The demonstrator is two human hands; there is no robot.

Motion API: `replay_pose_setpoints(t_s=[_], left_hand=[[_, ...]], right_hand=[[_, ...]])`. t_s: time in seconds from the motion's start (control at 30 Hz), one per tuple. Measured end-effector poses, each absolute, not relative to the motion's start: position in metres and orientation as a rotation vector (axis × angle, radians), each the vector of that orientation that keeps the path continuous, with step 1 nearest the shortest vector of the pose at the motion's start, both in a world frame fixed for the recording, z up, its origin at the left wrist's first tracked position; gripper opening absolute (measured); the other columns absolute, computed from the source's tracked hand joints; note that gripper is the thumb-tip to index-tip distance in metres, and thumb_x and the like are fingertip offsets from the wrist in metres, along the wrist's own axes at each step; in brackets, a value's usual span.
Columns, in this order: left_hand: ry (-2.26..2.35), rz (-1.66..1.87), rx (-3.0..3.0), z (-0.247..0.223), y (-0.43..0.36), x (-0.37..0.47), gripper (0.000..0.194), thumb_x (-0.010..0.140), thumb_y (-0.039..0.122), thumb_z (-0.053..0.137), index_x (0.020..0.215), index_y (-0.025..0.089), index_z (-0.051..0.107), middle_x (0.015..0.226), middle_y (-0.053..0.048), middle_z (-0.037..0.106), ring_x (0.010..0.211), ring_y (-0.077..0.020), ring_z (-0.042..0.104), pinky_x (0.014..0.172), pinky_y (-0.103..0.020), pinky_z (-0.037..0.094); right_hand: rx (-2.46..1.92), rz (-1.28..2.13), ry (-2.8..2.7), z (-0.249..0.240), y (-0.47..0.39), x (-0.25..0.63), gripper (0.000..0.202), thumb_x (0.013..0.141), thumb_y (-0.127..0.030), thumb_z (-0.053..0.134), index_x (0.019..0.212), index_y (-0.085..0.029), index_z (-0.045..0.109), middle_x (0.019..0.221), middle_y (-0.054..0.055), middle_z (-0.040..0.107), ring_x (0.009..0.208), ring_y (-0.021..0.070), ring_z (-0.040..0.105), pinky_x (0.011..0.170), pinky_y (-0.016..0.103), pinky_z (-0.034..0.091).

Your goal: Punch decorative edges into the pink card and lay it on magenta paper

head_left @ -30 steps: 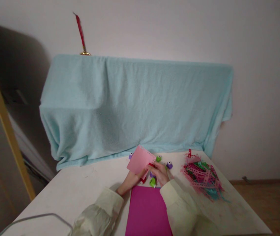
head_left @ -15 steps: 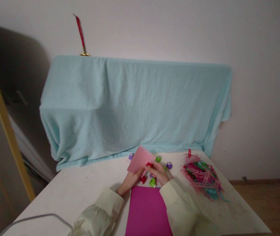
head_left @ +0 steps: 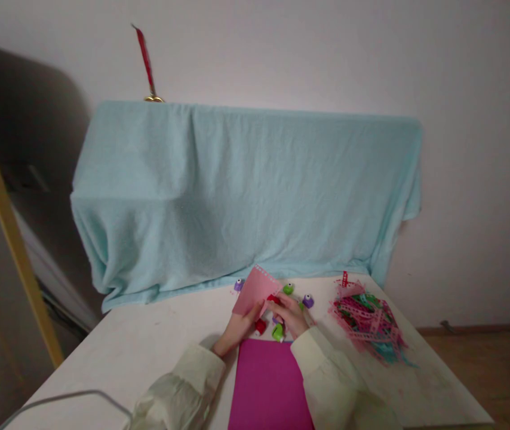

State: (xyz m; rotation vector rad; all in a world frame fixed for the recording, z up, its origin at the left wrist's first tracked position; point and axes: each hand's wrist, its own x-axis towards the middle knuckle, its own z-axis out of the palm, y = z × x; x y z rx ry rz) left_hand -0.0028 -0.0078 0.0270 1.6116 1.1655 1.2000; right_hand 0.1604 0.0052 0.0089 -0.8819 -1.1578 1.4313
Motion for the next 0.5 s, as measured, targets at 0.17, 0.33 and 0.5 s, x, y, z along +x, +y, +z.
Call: replay_pose_setpoints(t_s=[0.17, 0.33, 0.5], left_hand=[[1.170, 1.250, 1.575, 0.015, -0.003, 0.000, 0.043, 0.085, 0.052, 0.051, 0.102, 0.015, 0.065, 0.110, -0.012, 0.067, 0.104, -0.0250, 0.060, 0.102, -0.039, 0.039], [1.099, 1.280, 1.484, 0.005, 0.001, 0.000, 0.044, 0.085, 0.048, 0.054, 0.110, 0.013, 0.062, 0.113, -0.014, 0.066, 0.108, -0.0249, 0.058, 0.103, -0.040, 0.037], [1.048, 1.294, 1.395, 0.012, -0.001, 0.000, 0.045, 0.083, 0.050, 0.057, 0.108, 0.013, 0.063, 0.112, -0.014, 0.067, 0.109, -0.0270, 0.059, 0.105, -0.043, 0.035]], right_hand=[[-0.889, 1.420, -1.154, 0.009, 0.005, 0.160, 0.030, 0.072, -0.041, 0.074, 0.082, -0.016, 0.059, 0.065, -0.005, 0.051, 0.043, 0.0033, 0.033, 0.038, 0.017, 0.021], [-0.896, 1.403, -1.126, 0.008, 0.005, 0.161, 0.031, 0.073, -0.041, 0.073, 0.085, -0.016, 0.057, 0.063, -0.007, 0.049, 0.041, 0.0029, 0.033, 0.038, 0.017, 0.020], [-0.894, 1.385, -1.087, 0.011, 0.003, 0.162, 0.033, 0.074, -0.038, 0.073, 0.095, -0.017, 0.059, 0.066, -0.005, 0.052, 0.042, 0.0037, 0.033, 0.040, 0.018, 0.021]])
